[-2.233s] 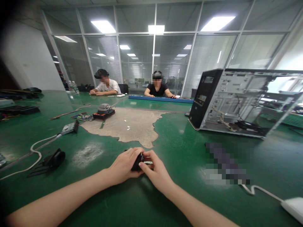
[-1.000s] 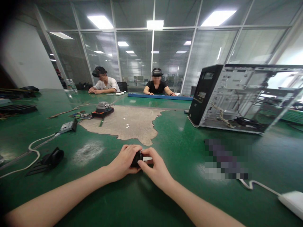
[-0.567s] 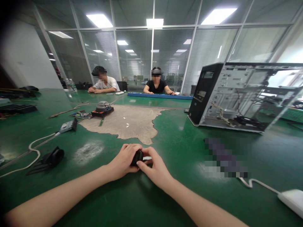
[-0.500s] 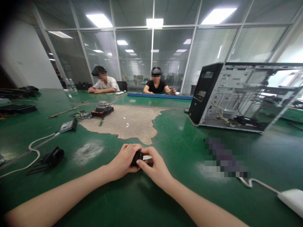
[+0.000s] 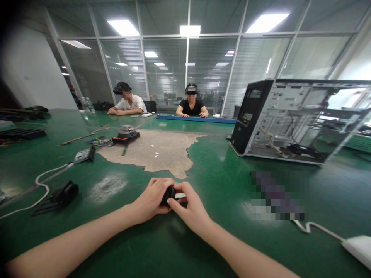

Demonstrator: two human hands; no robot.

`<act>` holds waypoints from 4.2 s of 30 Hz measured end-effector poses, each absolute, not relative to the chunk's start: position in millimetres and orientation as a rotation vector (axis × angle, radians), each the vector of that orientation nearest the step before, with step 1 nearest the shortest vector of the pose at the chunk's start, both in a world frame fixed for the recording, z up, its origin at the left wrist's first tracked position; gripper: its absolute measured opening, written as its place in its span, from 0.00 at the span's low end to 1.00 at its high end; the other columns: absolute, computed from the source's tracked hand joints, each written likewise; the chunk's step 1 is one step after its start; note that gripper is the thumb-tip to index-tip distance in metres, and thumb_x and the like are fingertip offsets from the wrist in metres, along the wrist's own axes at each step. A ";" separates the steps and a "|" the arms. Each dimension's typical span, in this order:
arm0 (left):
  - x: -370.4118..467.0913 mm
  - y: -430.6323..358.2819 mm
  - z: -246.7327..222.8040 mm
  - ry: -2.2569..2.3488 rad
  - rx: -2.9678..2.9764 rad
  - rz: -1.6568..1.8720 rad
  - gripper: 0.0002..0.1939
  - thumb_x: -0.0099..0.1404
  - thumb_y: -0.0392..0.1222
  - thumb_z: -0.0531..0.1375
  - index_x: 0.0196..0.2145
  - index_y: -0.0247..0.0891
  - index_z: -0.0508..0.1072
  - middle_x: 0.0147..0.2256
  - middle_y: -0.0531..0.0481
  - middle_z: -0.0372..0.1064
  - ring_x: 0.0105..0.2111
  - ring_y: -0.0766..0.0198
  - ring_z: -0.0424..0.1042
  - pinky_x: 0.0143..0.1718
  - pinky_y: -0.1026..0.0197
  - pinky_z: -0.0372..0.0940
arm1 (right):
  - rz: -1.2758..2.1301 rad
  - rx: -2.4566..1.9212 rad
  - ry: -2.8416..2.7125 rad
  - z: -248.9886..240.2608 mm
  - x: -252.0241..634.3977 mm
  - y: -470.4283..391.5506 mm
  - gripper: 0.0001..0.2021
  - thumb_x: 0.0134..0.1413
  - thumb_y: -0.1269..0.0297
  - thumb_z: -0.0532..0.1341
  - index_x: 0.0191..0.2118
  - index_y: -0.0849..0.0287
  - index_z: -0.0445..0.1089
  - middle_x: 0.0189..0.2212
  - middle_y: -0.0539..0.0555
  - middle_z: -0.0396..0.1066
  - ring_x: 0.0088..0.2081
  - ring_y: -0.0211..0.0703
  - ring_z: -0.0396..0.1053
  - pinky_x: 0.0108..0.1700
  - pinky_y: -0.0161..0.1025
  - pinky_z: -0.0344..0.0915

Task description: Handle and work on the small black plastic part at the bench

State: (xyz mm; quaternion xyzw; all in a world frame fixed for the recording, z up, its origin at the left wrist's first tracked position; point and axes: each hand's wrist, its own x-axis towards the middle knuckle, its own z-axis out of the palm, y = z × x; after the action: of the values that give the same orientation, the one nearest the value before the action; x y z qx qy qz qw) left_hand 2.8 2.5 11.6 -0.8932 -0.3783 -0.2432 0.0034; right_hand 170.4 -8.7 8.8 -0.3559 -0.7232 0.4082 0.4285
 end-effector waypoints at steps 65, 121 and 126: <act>3.5 1.8 11.5 -1.208 -2.766 -0.748 0.29 0.49 0.37 0.61 0.47 0.37 0.53 0.46 0.44 0.61 0.43 0.53 0.62 0.42 0.53 0.53 | 0.947 -0.880 -1.813 6.4 170.8 -10.7 0.08 0.50 0.67 0.57 0.38 0.55 0.62 0.40 0.53 0.61 0.43 0.43 0.63 0.38 0.37 0.68; 4.6 1.7 12.2 -1.183 -2.801 -0.799 0.27 0.51 0.40 0.60 0.48 0.40 0.54 0.47 0.46 0.59 0.43 0.55 0.61 0.43 0.54 0.53 | 1.250 -0.872 -1.618 0.6 169.0 -3.9 0.09 0.50 0.65 0.57 0.39 0.56 0.59 0.37 0.52 0.62 0.39 0.41 0.66 0.34 0.37 0.68; 3.8 2.5 10.1 -1.184 -2.802 -0.813 0.32 0.50 0.39 0.60 0.50 0.38 0.51 0.48 0.45 0.59 0.43 0.54 0.61 0.43 0.53 0.53 | 1.182 -0.904 -1.690 6.7 169.8 -7.4 0.11 0.50 0.66 0.57 0.41 0.57 0.61 0.39 0.53 0.63 0.41 0.42 0.65 0.37 0.38 0.68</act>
State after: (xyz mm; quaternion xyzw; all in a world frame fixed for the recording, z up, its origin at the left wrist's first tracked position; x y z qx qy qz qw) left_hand 3.8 2.5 10.1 -0.8899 -0.3761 -0.2581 -0.0036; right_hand 169.8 -7.4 6.7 -0.3626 -0.6775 0.4738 0.4302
